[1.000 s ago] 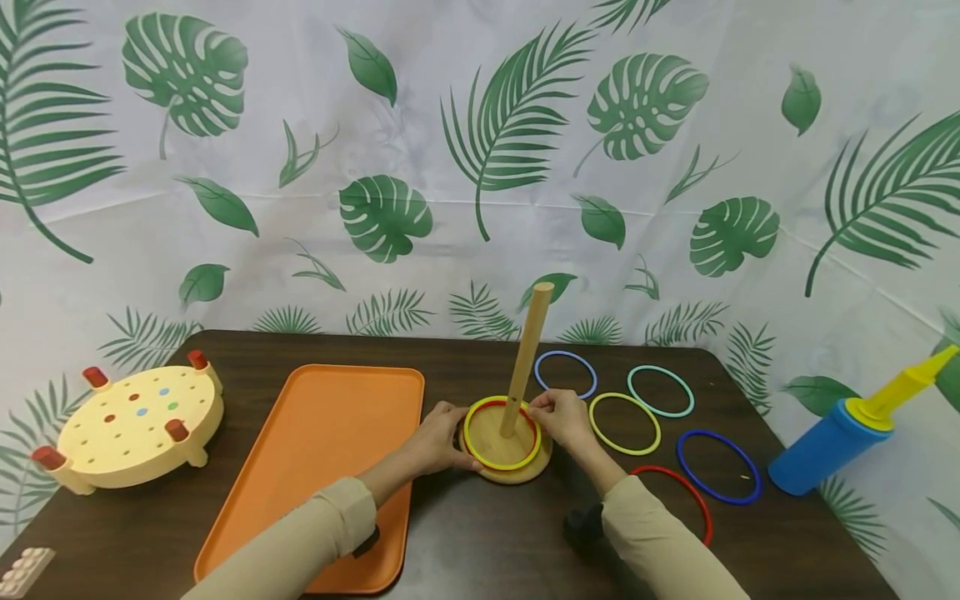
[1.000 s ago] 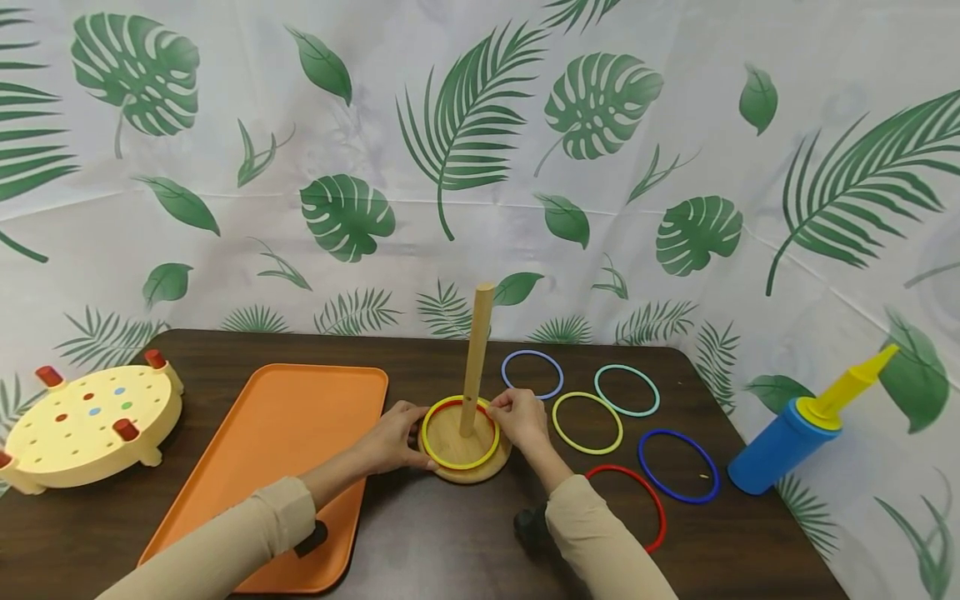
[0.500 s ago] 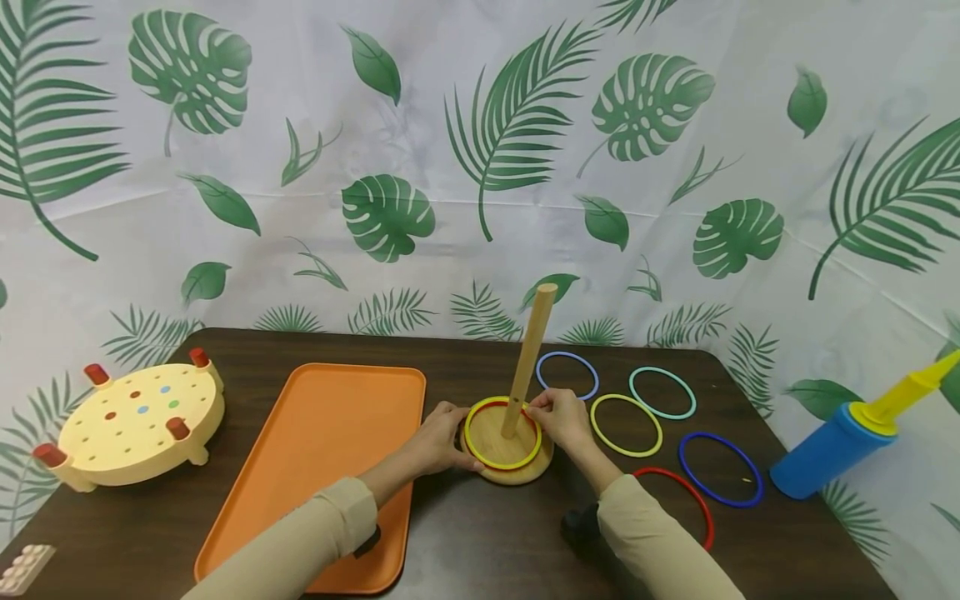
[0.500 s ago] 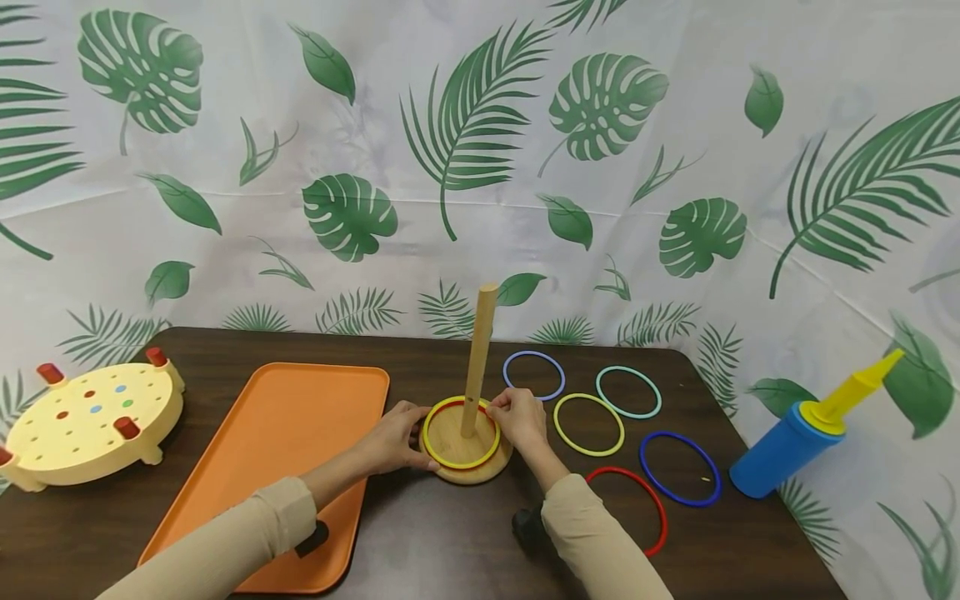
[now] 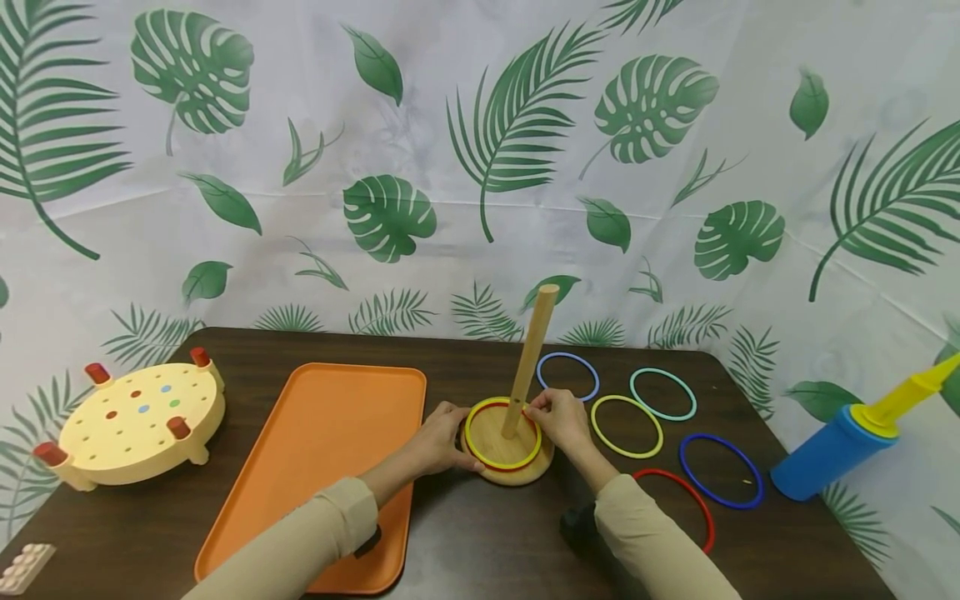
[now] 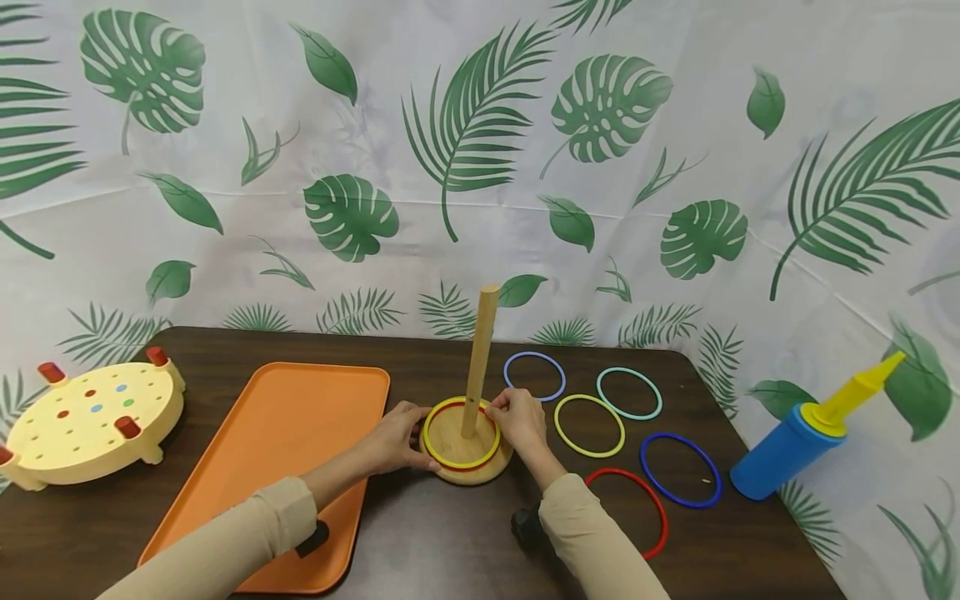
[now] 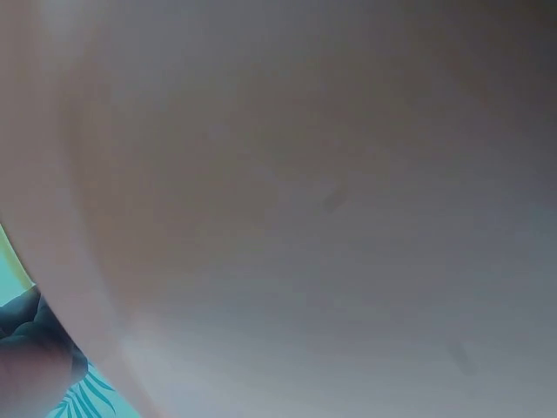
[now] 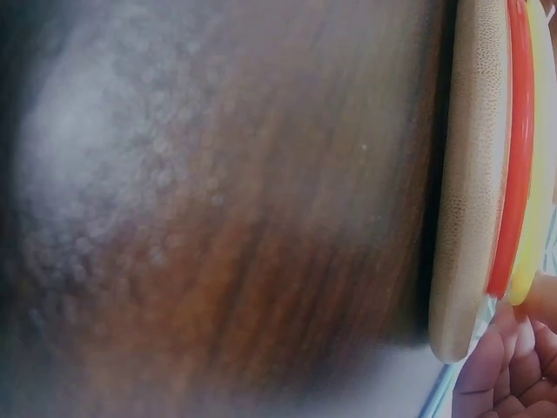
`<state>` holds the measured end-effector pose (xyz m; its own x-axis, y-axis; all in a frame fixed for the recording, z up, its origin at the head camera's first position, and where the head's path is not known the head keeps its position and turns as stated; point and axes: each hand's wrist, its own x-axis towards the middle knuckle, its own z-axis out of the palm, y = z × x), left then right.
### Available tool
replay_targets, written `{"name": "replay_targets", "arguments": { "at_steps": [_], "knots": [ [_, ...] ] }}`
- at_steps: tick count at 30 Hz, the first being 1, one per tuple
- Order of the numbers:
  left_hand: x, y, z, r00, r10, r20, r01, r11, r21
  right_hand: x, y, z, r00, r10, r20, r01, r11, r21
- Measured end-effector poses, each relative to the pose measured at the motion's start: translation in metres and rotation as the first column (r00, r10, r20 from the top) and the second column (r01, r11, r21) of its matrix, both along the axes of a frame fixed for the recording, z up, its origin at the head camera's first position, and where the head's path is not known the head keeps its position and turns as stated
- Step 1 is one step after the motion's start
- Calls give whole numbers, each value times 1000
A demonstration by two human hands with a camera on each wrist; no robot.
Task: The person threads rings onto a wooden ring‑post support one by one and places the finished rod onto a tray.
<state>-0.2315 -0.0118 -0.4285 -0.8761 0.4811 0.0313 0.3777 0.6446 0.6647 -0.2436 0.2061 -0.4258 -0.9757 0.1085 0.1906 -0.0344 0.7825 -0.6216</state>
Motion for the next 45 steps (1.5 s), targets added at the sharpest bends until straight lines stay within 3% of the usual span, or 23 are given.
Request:
{"name": "replay_targets", "arguments": {
  "at_steps": [11,26,34,41,45],
  "knots": [
    [0,0,-1,1000,-6,-4,6,1000,16,2,1,-1,1000,-20,14,20,1000,-12],
    [0,0,-4,1000,-6,-4,6,1000,19,11,16,1,999,-4,-37,1,997,-83],
    [0,1,-1,1000,-8,1,8,1000,20,26,58,8,999,-34,-19,32,993,-118],
    [1,0,0,1000,-4,12,4,1000,9,46,110,13,999,-2,-47,1,1000,-5],
    [1,0,1,1000,-2,15,2,1000,10,59,135,14,999,44,-21,-43,998,44]
  ]
}}
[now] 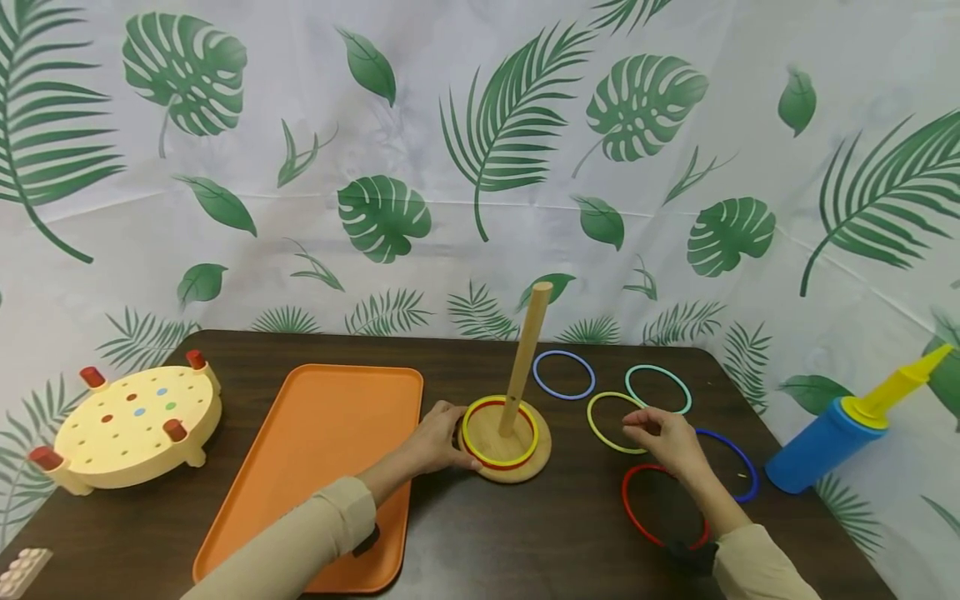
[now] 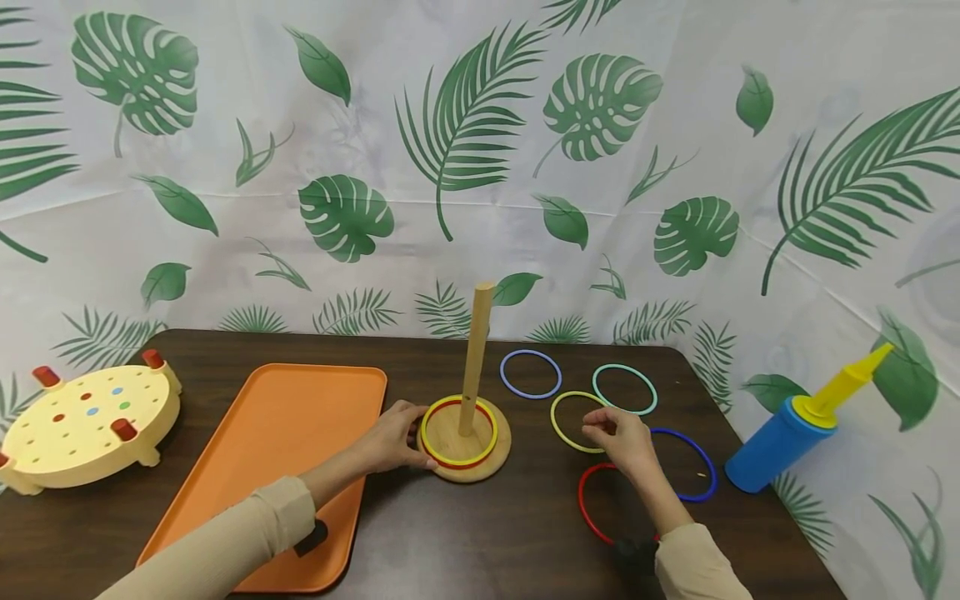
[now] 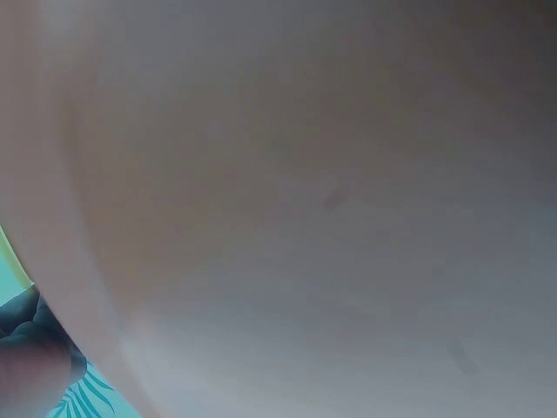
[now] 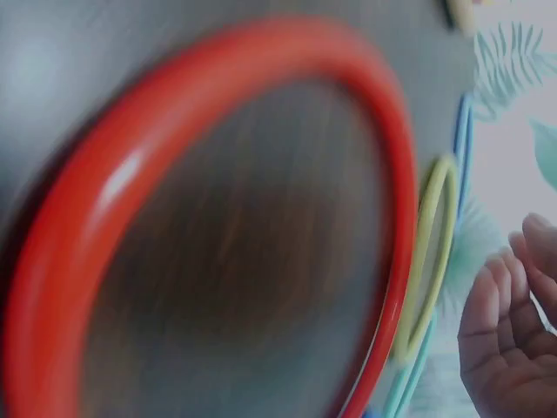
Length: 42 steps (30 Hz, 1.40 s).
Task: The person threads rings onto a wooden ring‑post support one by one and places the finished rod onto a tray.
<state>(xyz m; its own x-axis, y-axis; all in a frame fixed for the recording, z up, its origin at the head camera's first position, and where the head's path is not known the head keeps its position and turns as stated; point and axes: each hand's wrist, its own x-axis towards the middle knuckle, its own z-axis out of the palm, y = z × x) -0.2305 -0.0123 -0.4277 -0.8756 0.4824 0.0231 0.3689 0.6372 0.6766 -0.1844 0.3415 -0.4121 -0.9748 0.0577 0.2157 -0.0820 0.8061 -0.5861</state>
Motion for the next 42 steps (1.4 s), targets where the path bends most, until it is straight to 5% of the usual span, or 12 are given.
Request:
{"name": "replay_targets", "arguments": {
  "at_steps": [10,17,28,36,42],
  "knots": [
    [-1,-1,1,1000,7,6,-7,1000,8,22,31,-3,993,58,104,-70,991,113],
    [-1,-1,1,1000,12,15,-12,1000,-10,22,37,-9,988,127,85,-141,969,200],
    [0,0,2,1000,8,7,-8,1000,-4,24,37,-12,979,194,65,-202,961,187],
    [-1,0,1,1000,3,2,-3,1000,-5,23,37,-16,946,322,22,-321,933,162],
    [0,1,-1,1000,5,4,-5,1000,-5,23,32,-14,939,344,5,-341,930,139]
  ]
}}
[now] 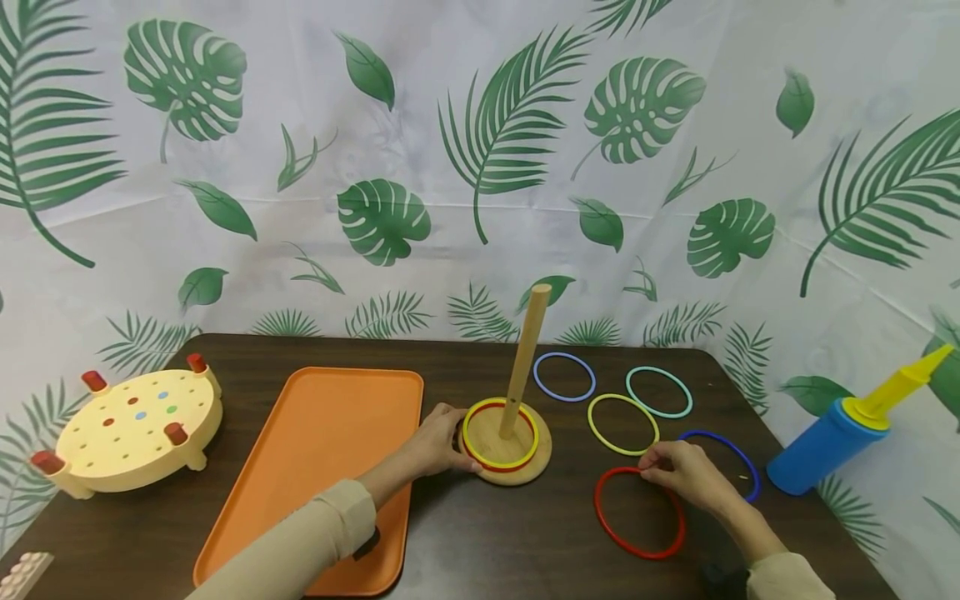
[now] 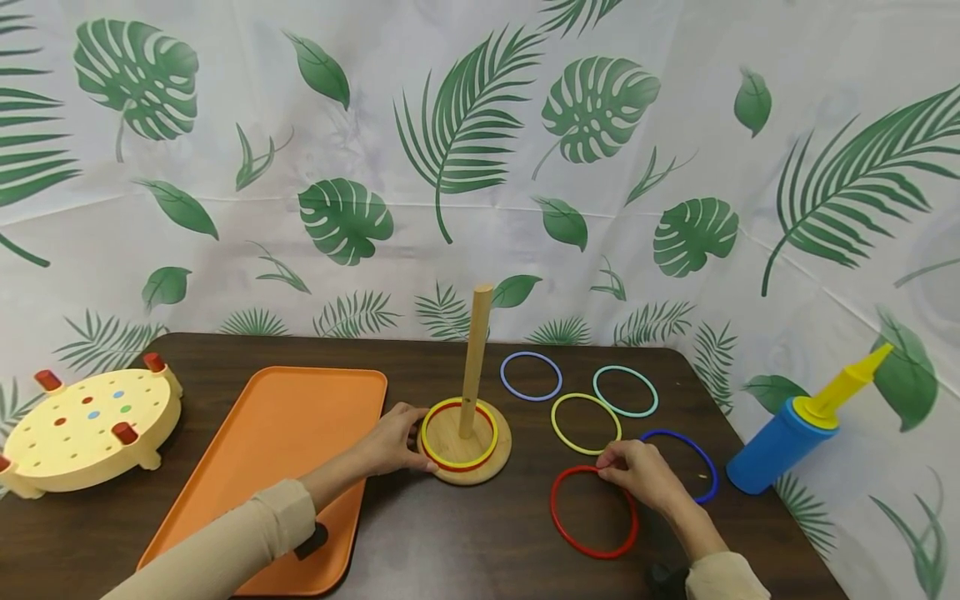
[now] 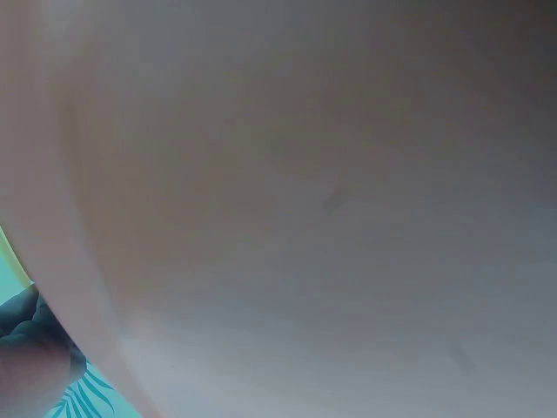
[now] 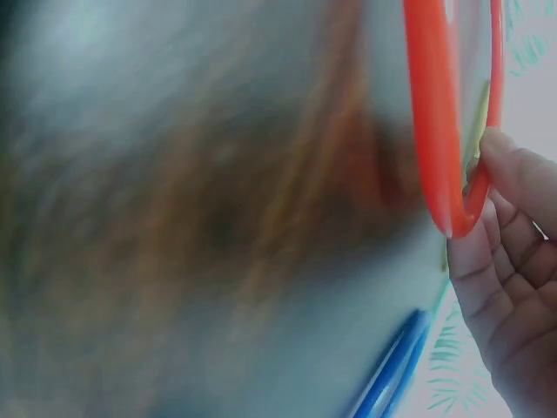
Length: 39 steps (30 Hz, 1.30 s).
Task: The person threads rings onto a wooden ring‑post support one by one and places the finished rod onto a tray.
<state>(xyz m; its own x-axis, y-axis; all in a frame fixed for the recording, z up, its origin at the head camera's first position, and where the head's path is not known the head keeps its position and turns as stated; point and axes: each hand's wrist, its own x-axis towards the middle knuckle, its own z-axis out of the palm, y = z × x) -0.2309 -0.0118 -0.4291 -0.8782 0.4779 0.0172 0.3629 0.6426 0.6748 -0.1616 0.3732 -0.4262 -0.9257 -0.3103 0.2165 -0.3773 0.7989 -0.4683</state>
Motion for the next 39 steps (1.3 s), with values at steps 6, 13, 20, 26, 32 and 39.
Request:
{"name": "replay_targets", "arguments": {
  "at_steps": [6,13,20,26,32,39],
  "knots": [
    [1,0,0,1000,1,5,-1,1000,-2,-3,-8,15,997,-79,18,80,996,-35],
    [2,0,1,1000,1,7,-1,1000,-4,-7,-23,43,989,-142,-32,137,982,-132],
    [1,0,0,1000,-5,-21,5,1000,3,-14,-49,77,972,-197,-125,157,948,-276],
    [1,0,-2,1000,0,-9,0,1000,-3,-17,-70,102,955,-253,-157,176,905,-387],
    [1,0,-2,1000,5,2,-5,1000,-11,-22,-92,128,950,-296,-95,188,792,-581],
    [1,0,-2,1000,-5,-11,5,1000,0,-29,-114,153,959,-279,-42,157,650,-743]
  ]
}}
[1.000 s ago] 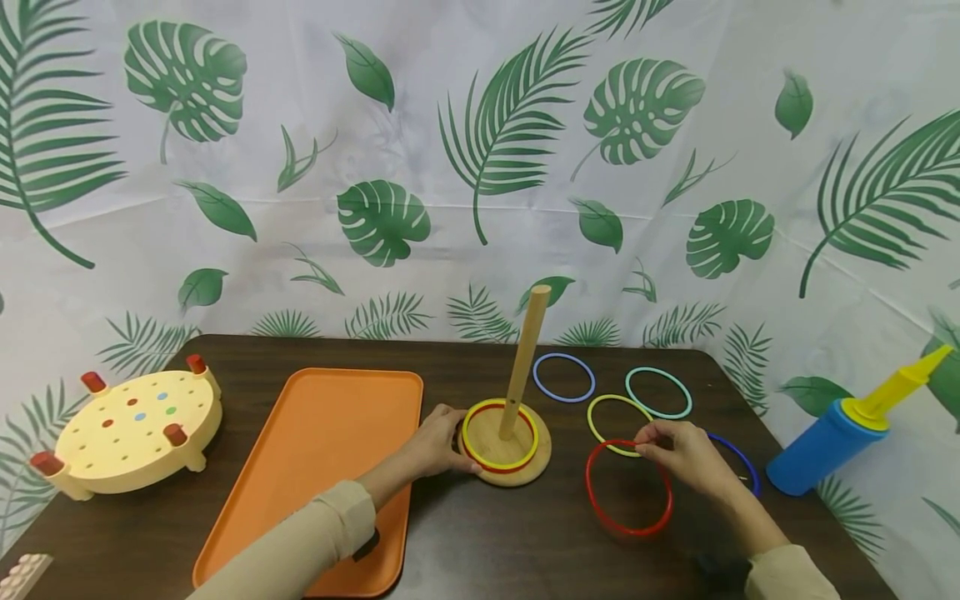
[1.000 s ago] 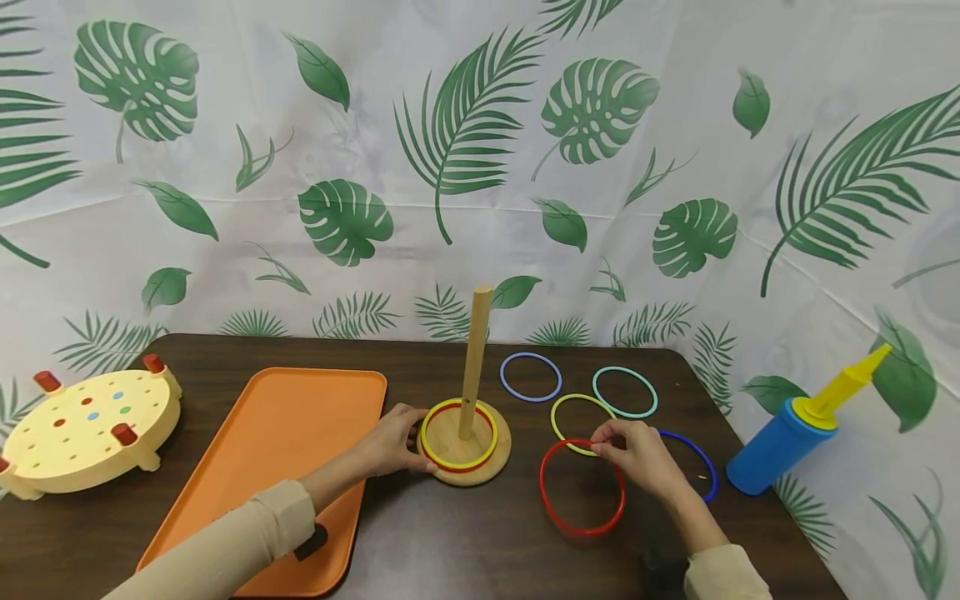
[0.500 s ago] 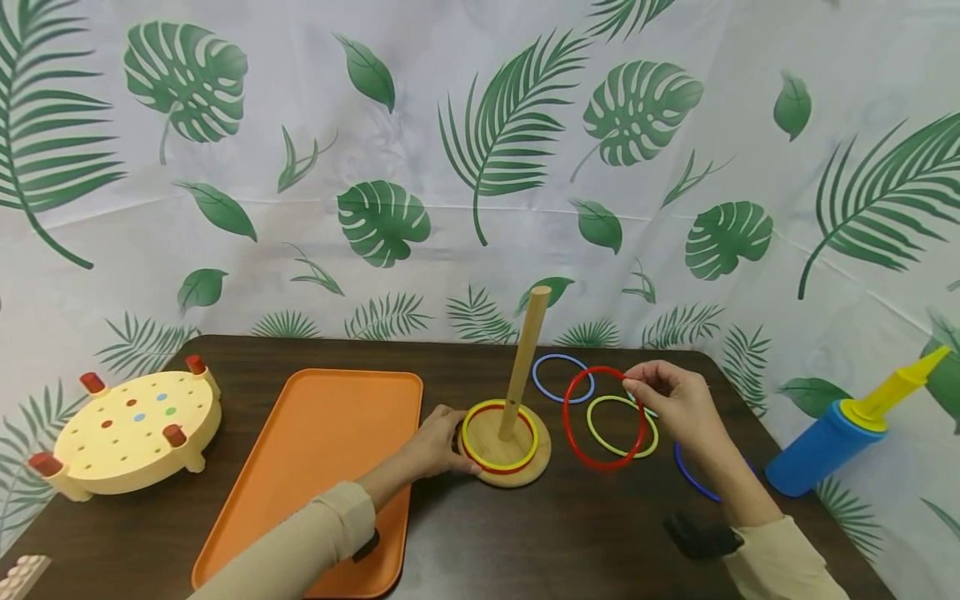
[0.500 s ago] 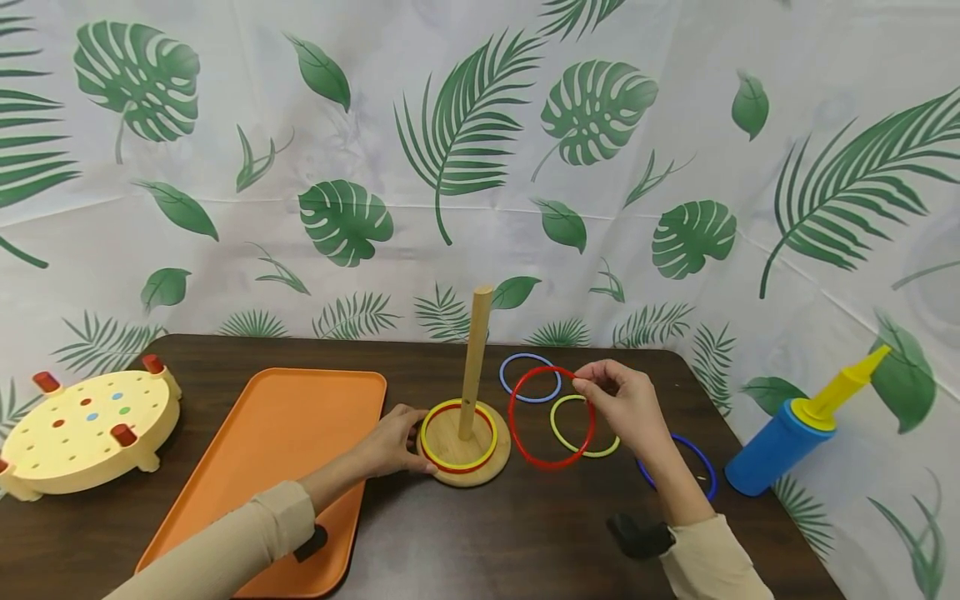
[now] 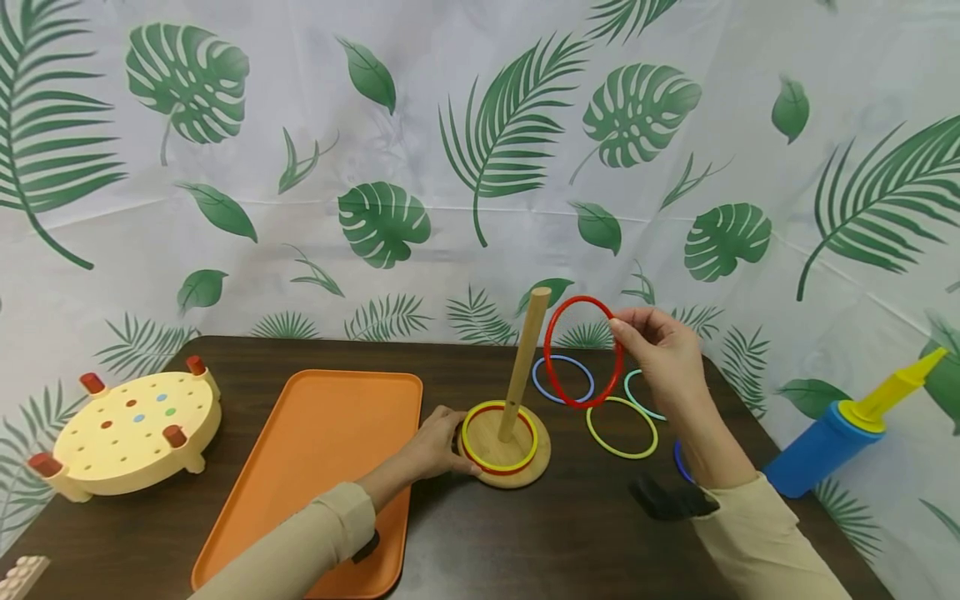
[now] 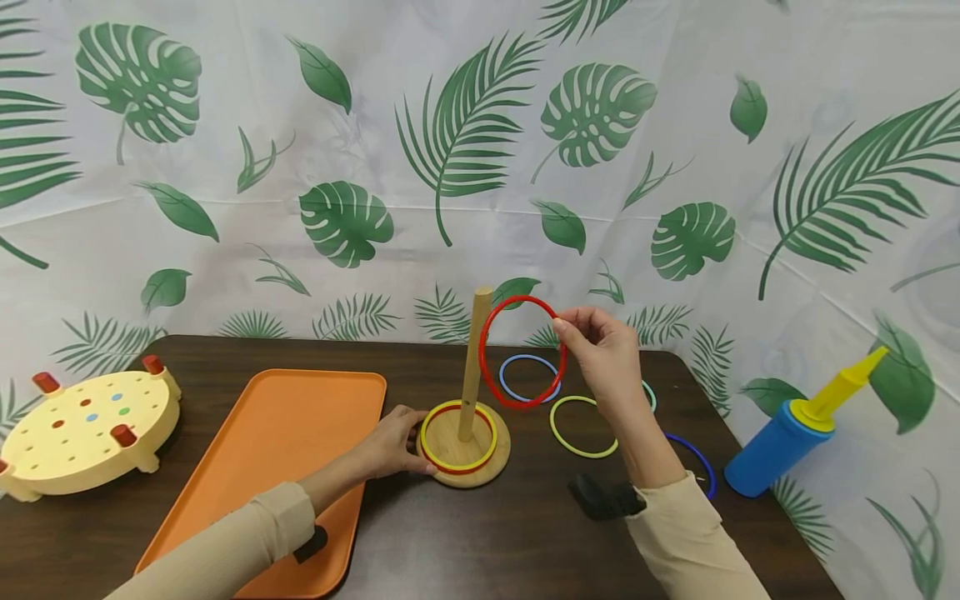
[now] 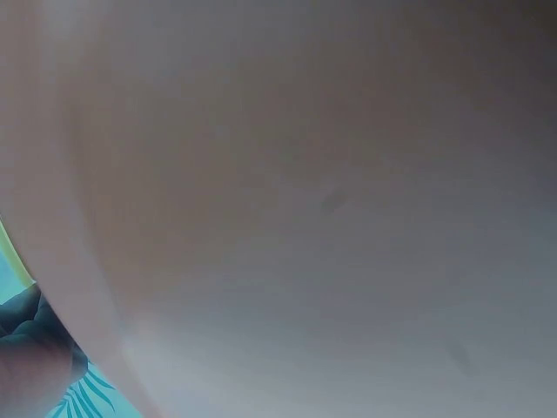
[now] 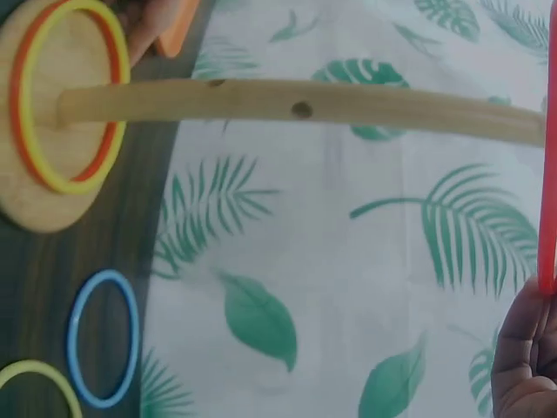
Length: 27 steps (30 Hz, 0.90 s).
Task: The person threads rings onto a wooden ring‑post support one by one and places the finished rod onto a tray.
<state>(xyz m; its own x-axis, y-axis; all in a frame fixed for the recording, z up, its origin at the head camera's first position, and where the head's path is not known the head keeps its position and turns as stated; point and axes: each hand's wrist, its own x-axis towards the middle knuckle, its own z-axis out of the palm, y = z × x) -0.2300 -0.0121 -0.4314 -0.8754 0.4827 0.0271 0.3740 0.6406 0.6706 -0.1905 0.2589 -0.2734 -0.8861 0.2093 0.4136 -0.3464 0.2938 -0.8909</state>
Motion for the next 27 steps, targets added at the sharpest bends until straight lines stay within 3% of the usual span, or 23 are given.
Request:
{"name": "replay_targets", "arguments": {
  "at_steps": [4,15,21,27],
  "knots": [
    [0,-1,-1,1000,-4,-10,4,1000,3,-8,-13,7,1000,-8,-25,8,1000,-21],
    [1,-1,0,1000,-2,-4,2,1000,12,-30,-30,8,1000,-13,-22,14,999,49],
    [1,0,2,1000,0,14,0,1000,12,-38,-32,-4,999,-19,31,17,998,63],
    [0,0,2,1000,9,20,-9,1000,3,-41,-32,-30,995,-33,90,21,991,129]
  ]
}}
